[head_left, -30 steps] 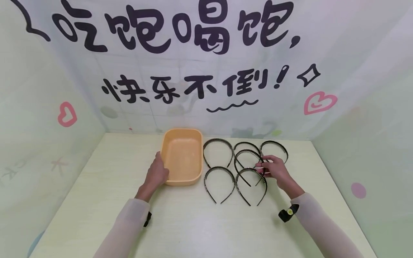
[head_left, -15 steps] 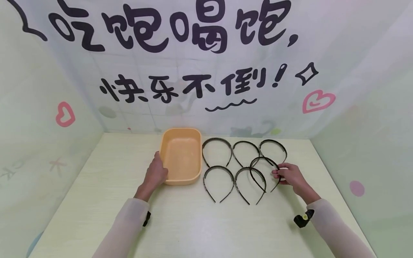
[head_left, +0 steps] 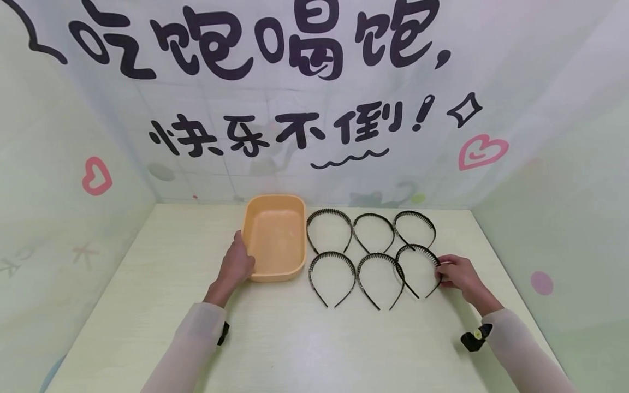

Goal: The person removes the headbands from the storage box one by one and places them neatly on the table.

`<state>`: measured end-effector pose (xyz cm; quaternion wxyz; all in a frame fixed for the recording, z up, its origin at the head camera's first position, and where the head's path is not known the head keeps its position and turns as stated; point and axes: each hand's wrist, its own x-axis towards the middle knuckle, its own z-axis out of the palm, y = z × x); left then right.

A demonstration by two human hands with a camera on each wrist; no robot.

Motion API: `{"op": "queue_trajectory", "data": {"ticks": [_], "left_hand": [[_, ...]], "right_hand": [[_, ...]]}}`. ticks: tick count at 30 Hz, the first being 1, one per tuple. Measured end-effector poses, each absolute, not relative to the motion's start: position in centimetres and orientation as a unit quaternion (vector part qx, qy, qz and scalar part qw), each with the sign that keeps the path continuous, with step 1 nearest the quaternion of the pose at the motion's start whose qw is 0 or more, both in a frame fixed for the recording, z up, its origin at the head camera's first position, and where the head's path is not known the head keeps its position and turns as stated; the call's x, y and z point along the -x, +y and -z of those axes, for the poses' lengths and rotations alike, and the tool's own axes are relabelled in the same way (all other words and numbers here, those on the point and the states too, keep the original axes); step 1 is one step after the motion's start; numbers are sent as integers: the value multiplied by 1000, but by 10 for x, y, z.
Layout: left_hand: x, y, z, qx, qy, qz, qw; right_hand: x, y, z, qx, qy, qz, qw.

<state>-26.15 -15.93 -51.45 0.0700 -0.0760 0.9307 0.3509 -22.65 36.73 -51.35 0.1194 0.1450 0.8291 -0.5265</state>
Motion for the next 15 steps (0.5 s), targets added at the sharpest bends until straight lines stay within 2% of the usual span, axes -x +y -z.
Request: {"op": "queue_trajectory", "data": {"ticks": [15], "left_hand": [[263, -158, 515, 80, 930, -350, 72]], "right_hand": [[215, 391, 516, -153, 835, 512, 131]]}}
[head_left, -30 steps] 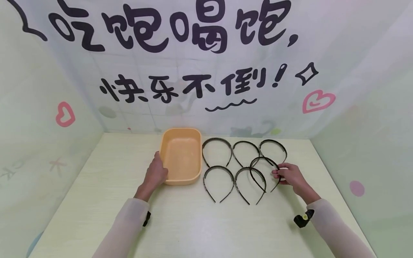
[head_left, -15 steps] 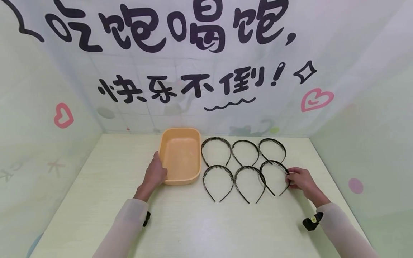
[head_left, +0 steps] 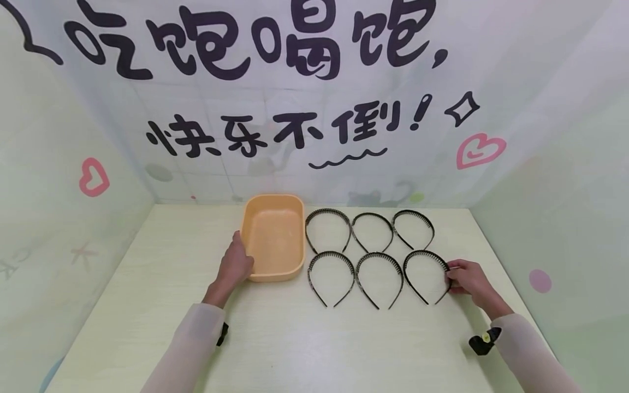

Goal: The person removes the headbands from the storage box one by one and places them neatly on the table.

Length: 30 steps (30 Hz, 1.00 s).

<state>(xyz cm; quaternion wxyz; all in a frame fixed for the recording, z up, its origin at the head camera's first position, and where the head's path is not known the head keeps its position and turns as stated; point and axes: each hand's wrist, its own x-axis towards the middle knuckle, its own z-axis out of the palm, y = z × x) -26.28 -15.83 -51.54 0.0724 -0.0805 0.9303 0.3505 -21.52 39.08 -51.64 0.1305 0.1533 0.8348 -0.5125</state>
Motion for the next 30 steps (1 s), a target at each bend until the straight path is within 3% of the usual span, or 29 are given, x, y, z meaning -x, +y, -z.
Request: {"op": "queue_trajectory", "data": {"ticks": [19, 30], "left_hand": [[262, -155, 515, 82, 928, -356, 78], [259, -160, 514, 88, 929, -351, 79]], "right_hand": [[215, 392, 512, -130, 871, 457, 127], [222, 387, 502, -71, 938, 326, 96]]}}
